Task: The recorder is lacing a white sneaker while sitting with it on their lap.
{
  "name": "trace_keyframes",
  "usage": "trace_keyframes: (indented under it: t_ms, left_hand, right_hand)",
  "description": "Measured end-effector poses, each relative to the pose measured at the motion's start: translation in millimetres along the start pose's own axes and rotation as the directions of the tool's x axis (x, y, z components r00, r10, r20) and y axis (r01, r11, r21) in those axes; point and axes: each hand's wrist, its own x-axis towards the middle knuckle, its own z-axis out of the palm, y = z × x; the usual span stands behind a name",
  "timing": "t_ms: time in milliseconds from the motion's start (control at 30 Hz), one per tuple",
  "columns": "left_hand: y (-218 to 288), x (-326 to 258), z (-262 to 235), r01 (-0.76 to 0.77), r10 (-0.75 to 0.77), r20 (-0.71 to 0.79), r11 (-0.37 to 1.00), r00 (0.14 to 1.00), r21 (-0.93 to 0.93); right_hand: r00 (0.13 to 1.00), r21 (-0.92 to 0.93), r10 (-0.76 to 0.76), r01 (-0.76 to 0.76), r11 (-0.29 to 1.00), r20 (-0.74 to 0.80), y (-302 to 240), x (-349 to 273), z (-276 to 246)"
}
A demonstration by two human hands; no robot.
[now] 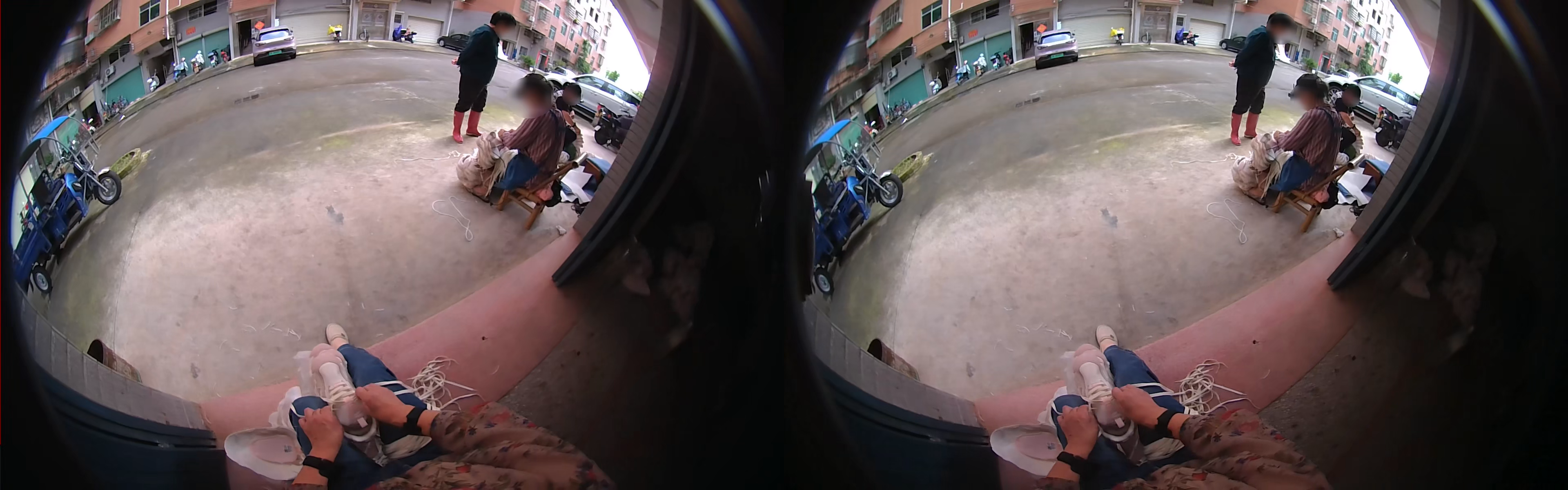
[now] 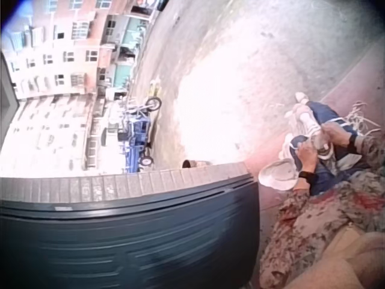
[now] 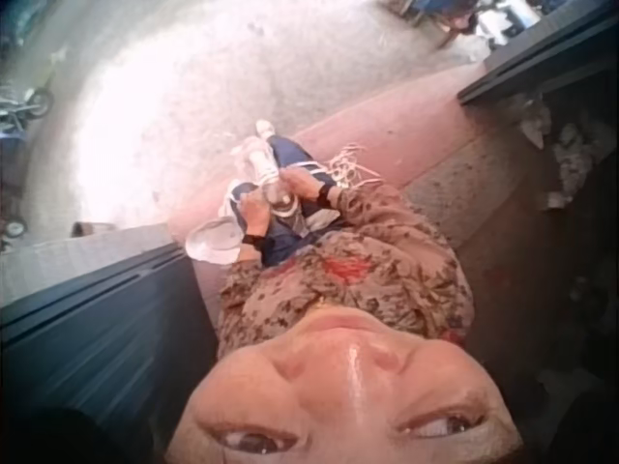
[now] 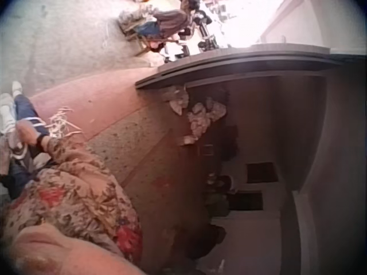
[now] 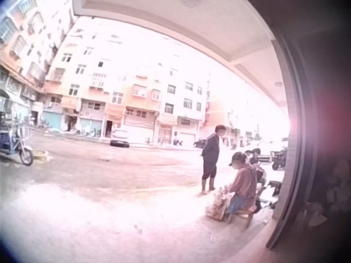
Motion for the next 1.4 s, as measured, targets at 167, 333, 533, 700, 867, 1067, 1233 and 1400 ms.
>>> trace_keyframes:
  t_ms: [167,333,533,700,867,1067,1233,1400]
  left_hand:
    - [0.1,8.6,-10.2,-0.071,0.073,0.015,0.991,0.997,-0.11]
    - [-7.7,7.5,-3.4,-0.089,0.091,0.021,0.993,0.996,-0.072]
    - [-9.8,-4.8,-3.7,-0.127,0.128,0.009,0.99,0.992,-0.068]
    - [-14.6,-5.0,10.4,-0.233,0.234,-0.037,0.972,0.972,0.036]
    - [-1.3,15.3,-7.7,-0.186,0.184,-0.037,0.981,0.982,-0.063]
    - [3.9,46.8,-33.0,-0.079,0.066,-0.075,0.98,0.995,-0.183]
    - [11.9,90.6,-2.7,-0.039,0.148,0.186,0.871,0.971,-0.489]
    - [35.1,121.3,-1.7,0.182,0.155,0.845,0.942,0.511,-0.282]
  right_hand:
    - [0.992,-0.046,-0.126,0.125,0.991,-0.018,2.4,6.3,4.0]
    - [0.962,-0.285,-0.256,0.274,0.919,0.098,1.0,12.8,13.4]
    - [0.946,-0.352,-0.24,0.305,0.885,0.216,-9.6,6.8,15.2]
    - [0.954,-0.723,-0.117,0.286,0.628,0.276,-32.8,7.8,-5.7]
    - [0.895,-0.426,-0.422,0.441,0.79,0.145,-10.5,11.9,-24.4]
    - [0.848,-0.18,-0.524,0.529,0.829,0.078,-35.7,-23.4,-58.3]
    - [0.918,-0.092,-0.394,0.396,0.913,0.04,-30.5,-32.7,-49.3]
    - [0.929,-0.015,-0.369,0.369,0.929,-0.011,-29.3,-32.7,-35.4]
